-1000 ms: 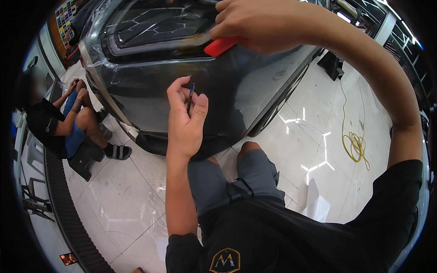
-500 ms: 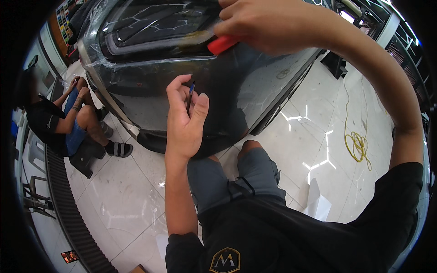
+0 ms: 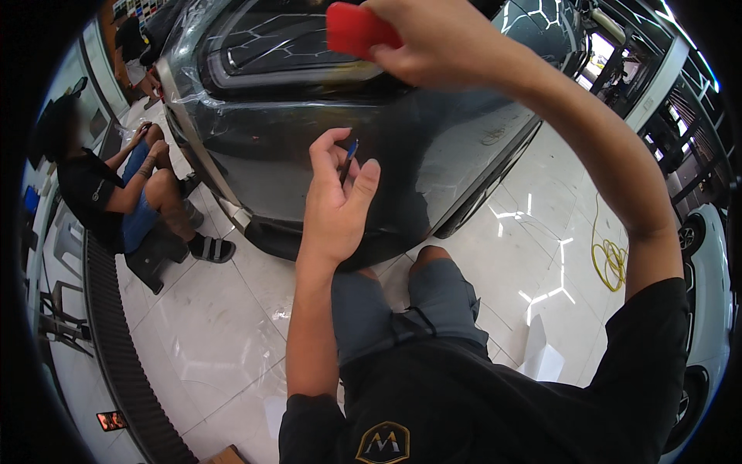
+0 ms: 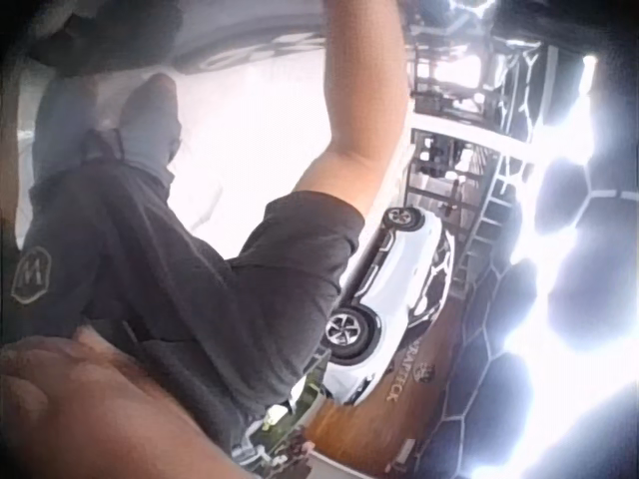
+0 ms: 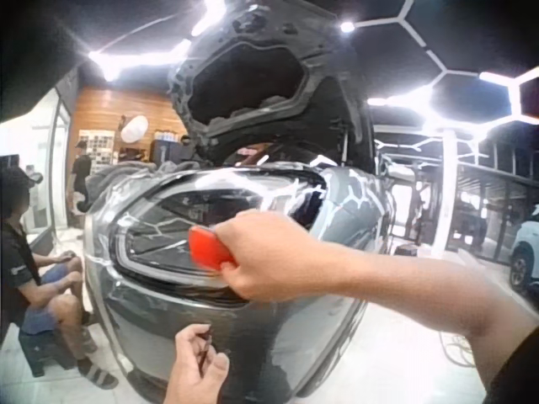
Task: The person applies a clear protective film to the front bumper of a car. They use a red squeegee to smooth the film and a knife to trim the edges, working around the headlights and grille.
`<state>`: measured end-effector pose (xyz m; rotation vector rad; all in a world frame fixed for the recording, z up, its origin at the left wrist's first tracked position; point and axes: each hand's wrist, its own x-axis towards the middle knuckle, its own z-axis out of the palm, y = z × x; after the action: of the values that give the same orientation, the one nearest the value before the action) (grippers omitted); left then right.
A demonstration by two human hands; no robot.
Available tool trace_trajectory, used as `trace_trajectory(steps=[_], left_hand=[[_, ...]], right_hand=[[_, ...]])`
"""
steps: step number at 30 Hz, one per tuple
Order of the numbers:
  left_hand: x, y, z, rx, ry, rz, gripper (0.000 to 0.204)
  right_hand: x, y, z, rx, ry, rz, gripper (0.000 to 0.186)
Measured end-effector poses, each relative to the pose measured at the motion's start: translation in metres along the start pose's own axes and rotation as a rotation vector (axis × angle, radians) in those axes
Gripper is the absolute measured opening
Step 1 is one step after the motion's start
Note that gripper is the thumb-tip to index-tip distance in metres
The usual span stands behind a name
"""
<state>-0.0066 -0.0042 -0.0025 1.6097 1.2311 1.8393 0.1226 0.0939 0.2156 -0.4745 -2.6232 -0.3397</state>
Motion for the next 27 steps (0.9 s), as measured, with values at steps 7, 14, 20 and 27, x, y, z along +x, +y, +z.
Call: trace_trajectory(steps=[7, 14, 20, 27], left_hand=[[-0.005, -0.005, -0.003, -0.086, 0.002, -0.001, 0.061], [-0.008, -0.009, 0.002, -0.107, 0.0, -0.043, 0.063], [-0.006, -0.002, 0.002, -0.053, 0.012, -0.028, 0.064], [-0.008, -0.006, 0.007, -0.08, 0.023, -0.032, 0.064]], right_hand=[[0.011, -0.034, 0.059, -0.32, -0.099, -0.233, 0.021], [0.039, -0.015, 0.027, -0.124, 0.036, -0.079, 0.019], [0.033, -0.042, 0.049, -0.303, -0.119, -0.176, 0.022], [0.051, -0.028, 0.045, -0.151, -0.032, -0.063, 0.025]])
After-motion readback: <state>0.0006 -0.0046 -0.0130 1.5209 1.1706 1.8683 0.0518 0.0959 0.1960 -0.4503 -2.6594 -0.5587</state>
